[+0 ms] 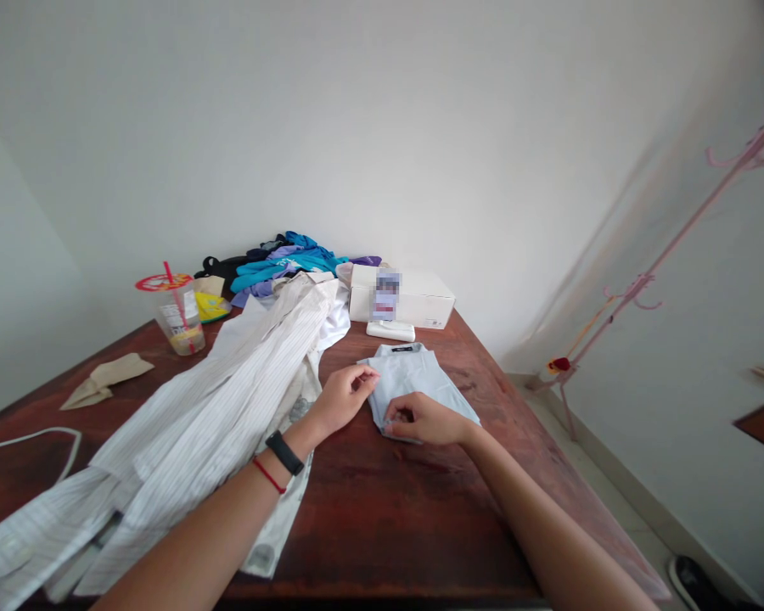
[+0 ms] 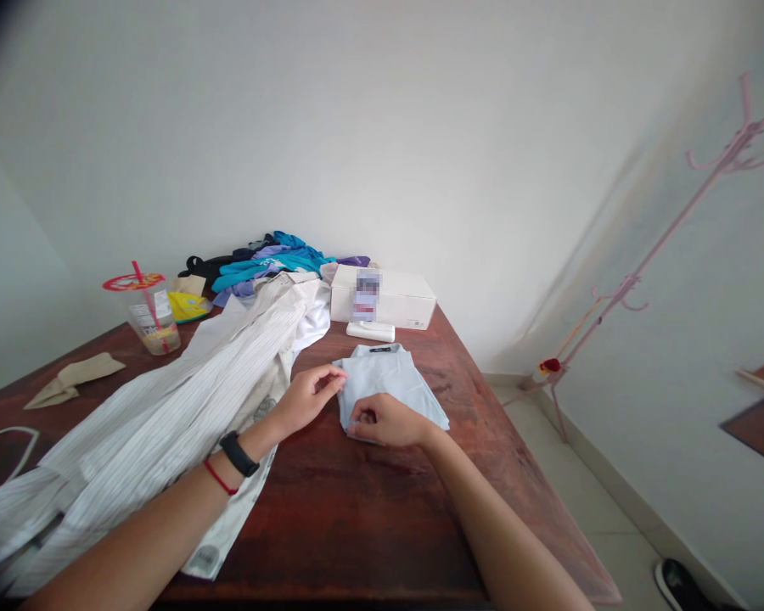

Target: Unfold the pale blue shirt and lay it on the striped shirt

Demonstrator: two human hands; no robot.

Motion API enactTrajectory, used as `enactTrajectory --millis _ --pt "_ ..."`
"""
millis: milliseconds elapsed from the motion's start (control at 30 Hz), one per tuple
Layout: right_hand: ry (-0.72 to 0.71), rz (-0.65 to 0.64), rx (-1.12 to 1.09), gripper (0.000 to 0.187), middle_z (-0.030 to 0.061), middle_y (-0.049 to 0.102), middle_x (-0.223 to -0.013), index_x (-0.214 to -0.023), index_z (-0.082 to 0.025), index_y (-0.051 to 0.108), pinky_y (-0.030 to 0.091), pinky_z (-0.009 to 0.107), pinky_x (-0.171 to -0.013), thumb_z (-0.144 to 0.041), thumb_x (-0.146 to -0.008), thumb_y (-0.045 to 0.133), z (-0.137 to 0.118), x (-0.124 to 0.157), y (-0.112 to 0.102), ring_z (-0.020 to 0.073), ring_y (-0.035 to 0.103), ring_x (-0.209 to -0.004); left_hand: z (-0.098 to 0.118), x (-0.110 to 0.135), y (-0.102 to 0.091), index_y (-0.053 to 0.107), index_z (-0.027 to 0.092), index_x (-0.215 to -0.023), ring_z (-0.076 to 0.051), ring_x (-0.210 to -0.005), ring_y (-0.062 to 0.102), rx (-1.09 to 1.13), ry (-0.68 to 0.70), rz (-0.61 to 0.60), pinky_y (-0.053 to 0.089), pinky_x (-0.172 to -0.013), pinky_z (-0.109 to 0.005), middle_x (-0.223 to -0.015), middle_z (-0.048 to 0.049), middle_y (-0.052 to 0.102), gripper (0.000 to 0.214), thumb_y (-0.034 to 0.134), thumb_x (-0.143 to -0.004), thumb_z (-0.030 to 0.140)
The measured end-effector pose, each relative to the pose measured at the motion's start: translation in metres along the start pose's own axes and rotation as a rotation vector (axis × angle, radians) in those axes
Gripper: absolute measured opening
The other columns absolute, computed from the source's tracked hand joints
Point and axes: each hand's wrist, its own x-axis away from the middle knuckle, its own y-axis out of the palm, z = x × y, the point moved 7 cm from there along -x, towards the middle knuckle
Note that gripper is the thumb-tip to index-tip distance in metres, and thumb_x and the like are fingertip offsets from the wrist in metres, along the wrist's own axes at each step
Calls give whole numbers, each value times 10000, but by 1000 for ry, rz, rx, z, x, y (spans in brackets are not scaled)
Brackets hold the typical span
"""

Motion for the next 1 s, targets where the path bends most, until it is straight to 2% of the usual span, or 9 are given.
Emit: enactTrajectory --millis 67,133,200,333,400,567,700,867,1000 --pt "-8 -104 -197 258 -1 649 -709 -886 -182 715 407 236 -571 -435 -871 668 -8 3 8 132 547 -611 -5 -1 -4 706 195 -1016 -211 -910 676 -51 2 51 509 -744 -286 -1008 -70 728 242 541 -968 366" --pt "-4 -52 -318 298 14 674 -738 -880 -188 711 464 258 -616 -482 -875 660 -9 2 3 149 592 -642 -10 -2 -7 692 202 -1049 -225 -969 661 -118 9 91 518 -802 -314 -1053 -82 705 220 549 -956 341" --pt "-14 168 -290 311 22 678 -745 -848 -194 696 496 279 -669 -495 -890 634 -2 0 -17 165 616 -688 -16 -2 -9 671 205 -1103 -250 -1076 631 -185 12 123 499 -942 -372 -1116 -99 685 224 595 -917 303" --pt "73 739 47 251 76 713 -934 -862 -194 702 514 325 -807 -413 -895 583 32 9 -72 219 646 -901 -31 -1 -10 607 188 -1235 -294 -1244 565 -243 -46 137 392 -1116 -460 -1276 -140 639 393 655 -852 265" --pt "196 868 108 231 116 706 -1104 -954 -180 722 500 369 -920 -351 -861 599 56 14 -89 252 641 -1039 -39 0 -9 574 174 -1288 -326 -1318 524 -226 -123 128 359 -1144 -482 -1368 -172 597 473 675 -840 286" --pt "330 815 -2 366 150 726 -1166 -1105 -126 728 481 422 -1002 -314 -796 671 95 13 -95 289 669 -1084 -49 4 -4 522 194 -1350 -384 -1398 455 -102 -234 83 327 -1163 -512 -1455 -183 550 646 765 -768 335" --pt "358 778 -101 448 135 732 -1195 -1175 -138 711 510 416 -987 -370 -792 708 98 14 -86 295 671 -1125 -44 4 2 454 178 -1419 -371 -1362 508 -45 -205 8 372 -1141 -502 -1466 -204 532 684 724 -810 336" --pt "352 612 -441 483 85 751 -1178 -1197 -196 699 567 392 -915 -406 -769 781 97 12 -70 280 704 -1080 -39 1 -3 470 182 -1392 -331 -1349 524 3 -168 60 401 -1126 -481 -1409 -190 573 663 739 -796 292" --pt "484 575 -551 550 83 776 -1092 -1195 -185 693 567 381 -904 -386 -708 854 105 16 -64 261 724 -1009 -48 0 0 398 187 -1454 -294 -1102 683 121 -228 48 519 -977 -457 -1265 -178 648 783 772 -774 292"
